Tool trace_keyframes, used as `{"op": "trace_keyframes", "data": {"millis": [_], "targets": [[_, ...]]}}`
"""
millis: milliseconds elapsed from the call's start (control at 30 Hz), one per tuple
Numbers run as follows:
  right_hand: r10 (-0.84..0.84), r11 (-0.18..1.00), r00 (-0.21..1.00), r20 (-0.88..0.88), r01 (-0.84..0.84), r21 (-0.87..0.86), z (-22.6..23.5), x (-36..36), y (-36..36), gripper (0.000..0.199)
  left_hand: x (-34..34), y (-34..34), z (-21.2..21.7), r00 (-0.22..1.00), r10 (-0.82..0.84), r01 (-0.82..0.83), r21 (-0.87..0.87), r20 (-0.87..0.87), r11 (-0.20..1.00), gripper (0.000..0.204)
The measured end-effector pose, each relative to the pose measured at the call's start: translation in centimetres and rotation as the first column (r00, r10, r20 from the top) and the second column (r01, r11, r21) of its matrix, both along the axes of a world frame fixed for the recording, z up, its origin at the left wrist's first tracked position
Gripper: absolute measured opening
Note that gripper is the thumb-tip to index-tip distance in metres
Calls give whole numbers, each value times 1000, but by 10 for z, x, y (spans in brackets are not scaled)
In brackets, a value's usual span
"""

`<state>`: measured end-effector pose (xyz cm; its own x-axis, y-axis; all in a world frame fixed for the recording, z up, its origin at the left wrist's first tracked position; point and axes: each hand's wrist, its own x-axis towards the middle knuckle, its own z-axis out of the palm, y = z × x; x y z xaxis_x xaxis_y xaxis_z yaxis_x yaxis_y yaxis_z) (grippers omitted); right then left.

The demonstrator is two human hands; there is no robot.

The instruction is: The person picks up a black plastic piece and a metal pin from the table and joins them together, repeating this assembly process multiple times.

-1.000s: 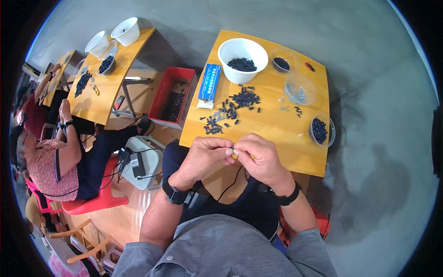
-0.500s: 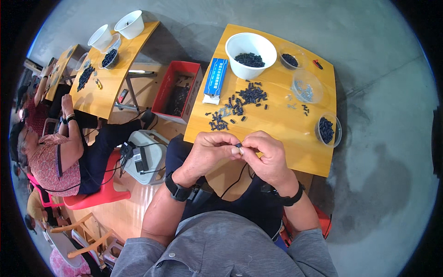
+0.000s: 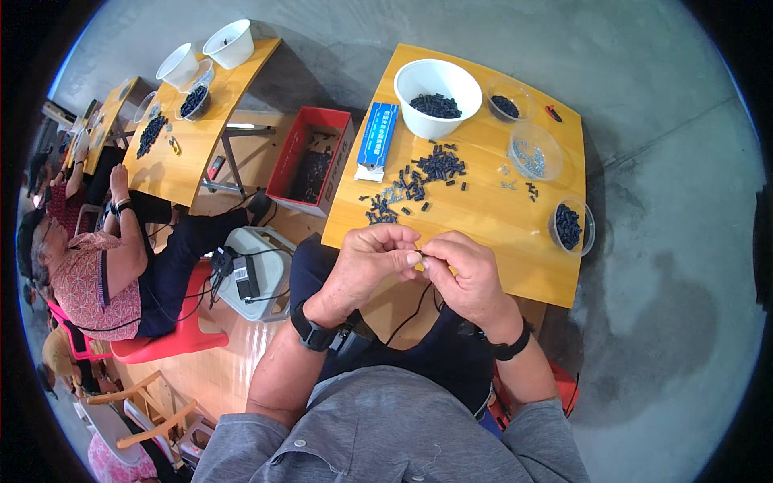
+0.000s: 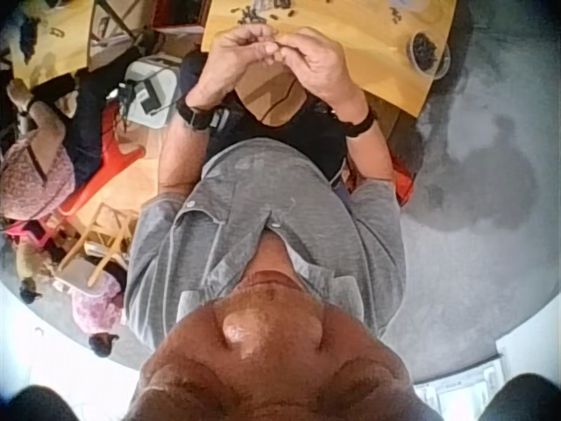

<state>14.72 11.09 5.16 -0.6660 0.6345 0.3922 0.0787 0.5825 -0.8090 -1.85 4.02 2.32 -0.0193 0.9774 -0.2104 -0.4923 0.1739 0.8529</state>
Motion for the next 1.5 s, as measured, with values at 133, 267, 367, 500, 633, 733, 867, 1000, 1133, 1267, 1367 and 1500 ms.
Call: {"op": "trace_keyframes", "data": {"millis": [133,267,367,500,633,733,867,1000,1133,1267,1367,1500], "targets": [[-98,992,995,-18,99,73,-3,-1,-1,14,10,-2,-3,979,50,-52,3,196,999,24],[-183,967,982,-48,189,171,-7,-2,-1,13,17,-2,-3,966,104,-87,-78,236,993,20],[-222,950,972,-81,234,208,-10,-3,-2,13,21,1,-1,966,107,-82,-110,236,990,15],[-248,919,967,-60,254,301,-19,-5,-1,14,24,7,-1,968,162,-132,-157,191,979,12],[-276,921,956,-97,292,256,-26,-11,-2,14,28,11,-1,967,204,-178,-171,151,969,12],[-239,956,967,-92,251,152,-32,-11,0,13,27,14,-8,958,213,-183,-162,190,970,12],[-221,972,970,-105,228,62,-44,1,18,10,18,15,-15,974,206,-192,-133,97,972,12],[-515,857,838,184,508,84,-104,47,75,7,7,8,-24,974,225,-220,-225,-3,949,12],[-653,757,680,335,604,249,-131,93,121,10,-1,-1,-35,986,167,-164,-275,-12,948,9],[-711,692,568,415,670,269,-132,92,144,13,2,-2,-36,990,141,-134,-303,0,943,9],[-685,710,546,482,650,273,-123,87,154,15,3,0,-36,995,100,-100,-288,-15,952,9],[-689,715,557,464,628,307,-123,88,160,15,2,0,-40,993,97,-114,-305,-70,946,9]]}}
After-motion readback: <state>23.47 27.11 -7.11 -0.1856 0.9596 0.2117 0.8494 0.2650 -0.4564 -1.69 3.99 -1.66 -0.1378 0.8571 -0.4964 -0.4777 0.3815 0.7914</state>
